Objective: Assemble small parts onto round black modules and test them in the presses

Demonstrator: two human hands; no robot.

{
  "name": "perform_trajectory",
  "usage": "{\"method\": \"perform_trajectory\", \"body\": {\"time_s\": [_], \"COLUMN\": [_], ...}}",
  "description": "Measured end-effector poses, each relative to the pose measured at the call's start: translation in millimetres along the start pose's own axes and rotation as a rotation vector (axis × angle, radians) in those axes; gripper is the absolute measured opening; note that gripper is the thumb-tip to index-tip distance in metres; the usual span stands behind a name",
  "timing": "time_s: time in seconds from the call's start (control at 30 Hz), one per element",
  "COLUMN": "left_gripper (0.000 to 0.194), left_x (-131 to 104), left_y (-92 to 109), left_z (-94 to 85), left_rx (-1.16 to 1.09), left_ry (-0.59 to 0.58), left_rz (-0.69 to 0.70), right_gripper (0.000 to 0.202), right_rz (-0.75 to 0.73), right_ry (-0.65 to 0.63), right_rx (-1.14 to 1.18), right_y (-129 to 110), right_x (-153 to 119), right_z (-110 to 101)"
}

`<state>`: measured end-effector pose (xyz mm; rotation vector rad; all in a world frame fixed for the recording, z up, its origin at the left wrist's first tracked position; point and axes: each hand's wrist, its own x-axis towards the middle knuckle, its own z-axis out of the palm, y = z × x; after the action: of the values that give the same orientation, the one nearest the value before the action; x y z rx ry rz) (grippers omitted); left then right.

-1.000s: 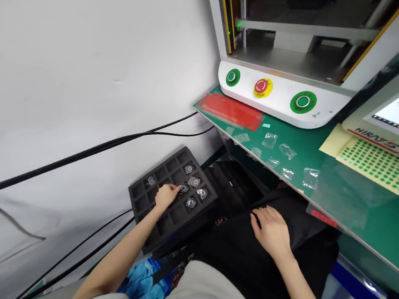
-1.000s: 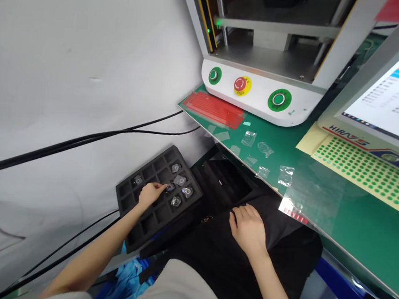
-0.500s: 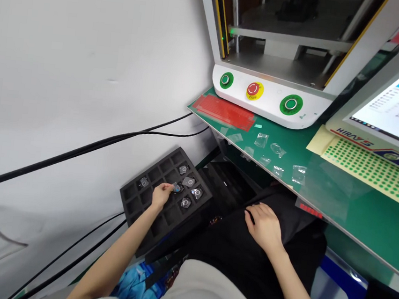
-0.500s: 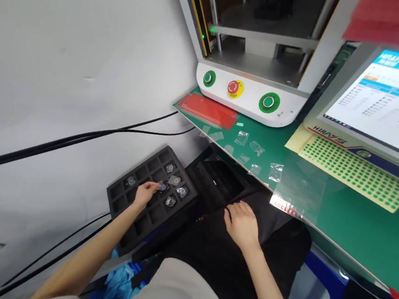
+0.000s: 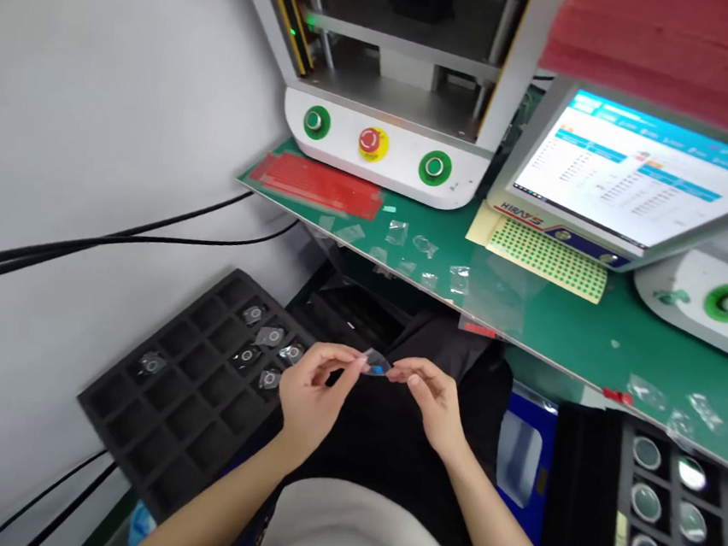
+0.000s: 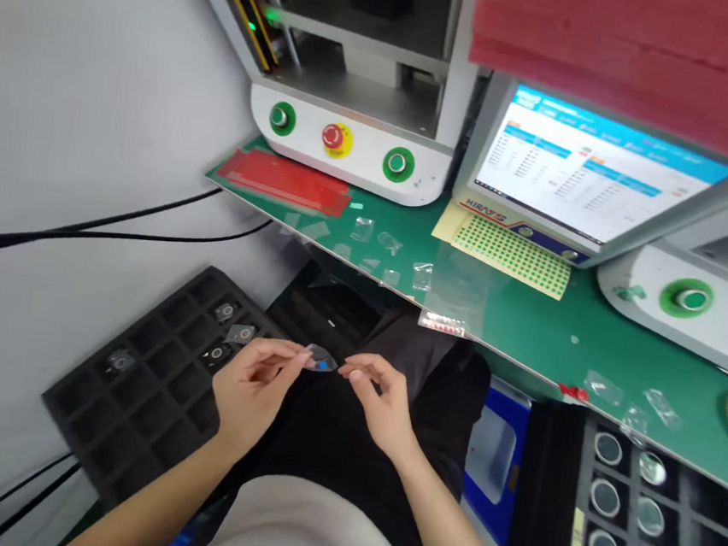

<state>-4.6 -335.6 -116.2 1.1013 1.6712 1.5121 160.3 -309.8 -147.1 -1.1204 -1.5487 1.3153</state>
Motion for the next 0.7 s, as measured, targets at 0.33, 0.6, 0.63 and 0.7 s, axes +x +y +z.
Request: {"method": "perform_trajectory", "body": {"time_s": [0.33, 0.6, 0.63, 0.7], "left_gripper": [0.009, 0.018, 0.020, 0.027], "left_x": [-20, -39, -43, -53], "left_y": [16, 44, 47, 51], "left_z": [17.4, -7.4, -11.1, -18.9], "left_rx": [-0.153, -0.233, -0.255, -0.363], "left_ry": [-0.212, -0.197, -0.165, -0.114], "left_rz": [-0.030, -0.143, -0.155, -0.199], "right_gripper": [0.011, 0.006, 0.006, 0.008], "right_rz": [0.090, -0.038, -0.064, -0.108], "right_ry": [0.176, -0.060, -0.099, -0.179], "right_rx": [0.230, 0.197, 0.185, 0.190], "right_y": [-33, -40, -41, -45], "right_x": [-23, -19, -19, -18], "right_z": [-2, 0, 2, 7]}}
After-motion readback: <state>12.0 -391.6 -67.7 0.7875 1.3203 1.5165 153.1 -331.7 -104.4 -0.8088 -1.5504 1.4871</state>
